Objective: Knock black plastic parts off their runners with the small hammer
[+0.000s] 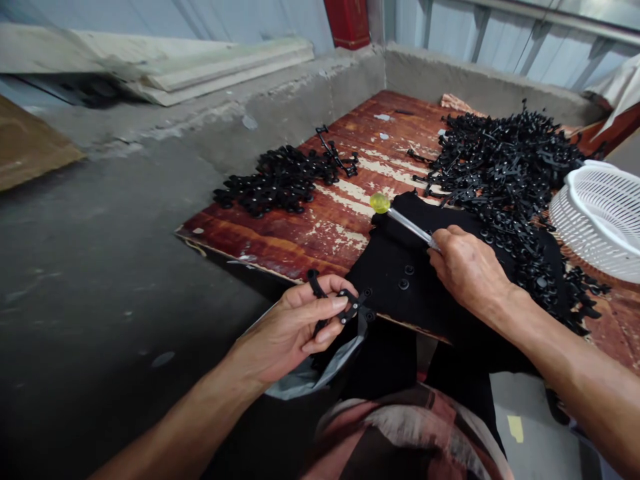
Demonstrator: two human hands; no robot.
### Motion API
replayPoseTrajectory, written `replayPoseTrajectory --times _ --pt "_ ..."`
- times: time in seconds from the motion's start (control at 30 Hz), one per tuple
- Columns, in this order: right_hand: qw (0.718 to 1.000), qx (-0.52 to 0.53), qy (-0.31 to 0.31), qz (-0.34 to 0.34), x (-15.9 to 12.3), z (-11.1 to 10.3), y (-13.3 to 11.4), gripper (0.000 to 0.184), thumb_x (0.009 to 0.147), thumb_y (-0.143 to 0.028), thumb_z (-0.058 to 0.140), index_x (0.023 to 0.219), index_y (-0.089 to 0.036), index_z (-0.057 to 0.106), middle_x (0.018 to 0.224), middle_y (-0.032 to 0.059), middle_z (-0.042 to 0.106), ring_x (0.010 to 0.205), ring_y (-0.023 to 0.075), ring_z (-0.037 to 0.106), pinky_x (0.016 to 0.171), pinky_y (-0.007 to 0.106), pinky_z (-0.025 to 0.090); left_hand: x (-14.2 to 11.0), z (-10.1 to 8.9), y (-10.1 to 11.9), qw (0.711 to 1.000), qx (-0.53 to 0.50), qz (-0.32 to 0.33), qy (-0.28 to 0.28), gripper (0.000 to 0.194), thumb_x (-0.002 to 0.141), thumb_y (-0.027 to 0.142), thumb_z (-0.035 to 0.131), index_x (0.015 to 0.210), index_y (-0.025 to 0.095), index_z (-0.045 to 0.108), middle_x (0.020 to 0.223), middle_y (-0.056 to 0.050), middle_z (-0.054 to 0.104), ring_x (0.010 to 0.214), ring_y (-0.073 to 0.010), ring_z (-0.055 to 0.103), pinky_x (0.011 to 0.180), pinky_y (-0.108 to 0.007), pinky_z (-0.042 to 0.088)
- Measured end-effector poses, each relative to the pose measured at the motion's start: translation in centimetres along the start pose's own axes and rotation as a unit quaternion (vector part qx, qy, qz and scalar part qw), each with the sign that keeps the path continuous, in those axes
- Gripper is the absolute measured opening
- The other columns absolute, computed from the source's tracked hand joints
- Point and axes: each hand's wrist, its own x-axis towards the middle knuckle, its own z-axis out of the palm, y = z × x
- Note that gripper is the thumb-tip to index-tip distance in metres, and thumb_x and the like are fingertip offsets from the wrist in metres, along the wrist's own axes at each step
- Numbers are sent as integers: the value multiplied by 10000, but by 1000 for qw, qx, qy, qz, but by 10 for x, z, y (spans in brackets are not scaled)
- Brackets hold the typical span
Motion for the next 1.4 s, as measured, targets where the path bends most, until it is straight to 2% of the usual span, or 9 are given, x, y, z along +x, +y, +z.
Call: replayPoseTrajectory --times 0.13,0.33,0.5,0.6,0.67,0.7,0.8,1.07,1.4 --pt "999 -10 -33 -7 1 -3 -6 154 845 -114 512 727 -205 473 761 40 508 624 197 503 549 305 279 0 -2 0 1000 3 1 12 345 563 277 802 786 149 571 546 80 489 346 -2 366 316 -114 168" --pt "998 29 -52 -7 -18 -5 -9 193 855 -148 466 692 -226 396 714 23 470 607 196 487 563 314 291 3 -2 2 1000 15 -1 5 345 596 277 787 810 161 541 521 94 455 343 0 344 321 -116 159" --pt "995 98 -33 13 -28 -9 -10 163 877 -208 469 714 -214 470 729 32 504 647 206 513 581 315 322 7 4 7 999 36 25 11 387 598 267 784 848 167 506 556 101 456 343 2 350 315 -117 172" --pt "984 171 2 54 -46 -18 -16 208 921 -308 486 733 -221 504 616 -16 464 525 163 468 480 277 318 10 8 13 998 47 37 13 429 586 247 793 877 172 486 587 97 469 355 -5 378 314 -119 183" --pt "970 228 9 83 -64 -23 -23 230 963 -399 462 861 -226 574 510 -62 400 397 138 397 373 245 297 13 10 19 998 52 41 11 461 578 230 801 899 175 475 607 91 479 368 -12 403 315 -120 187" --pt "959 263 18 106 -75 -24 -27 256 974 -429 443 906 -230 589 485 -70 401 366 134 396 337 232 294 15 12 21 998 56 42 9 472 575 224 804 904 178 470 607 92 477 370 -14 408 316 -120 187" --pt "878 420 52 225 -106 -18 -35 263 902 -482 571 857 -235 648 450 -54 446 348 126 409 320 213 323 19 16 25 997 66 46 7 478 577 214 808 905 185 461 591 104 456 351 -4 375 316 -116 179" --pt "733 570 79 363 -152 19 -27 265 836 -453 703 937 -215 648 499 -47 458 415 128 449 385 219 364 22 29 20 992 104 61 46 377 644 171 782 870 184 481 569 98 474 305 24 275 312 -114 161" --pt "669 637 102 368 -153 29 -23 207 860 -394 697 968 -228 637 556 -54 449 438 114 441 399 220 347 23 35 30 988 140 8 68 246 691 63 712 773 162 501 557 41 565 287 22 259 292 -113 146"
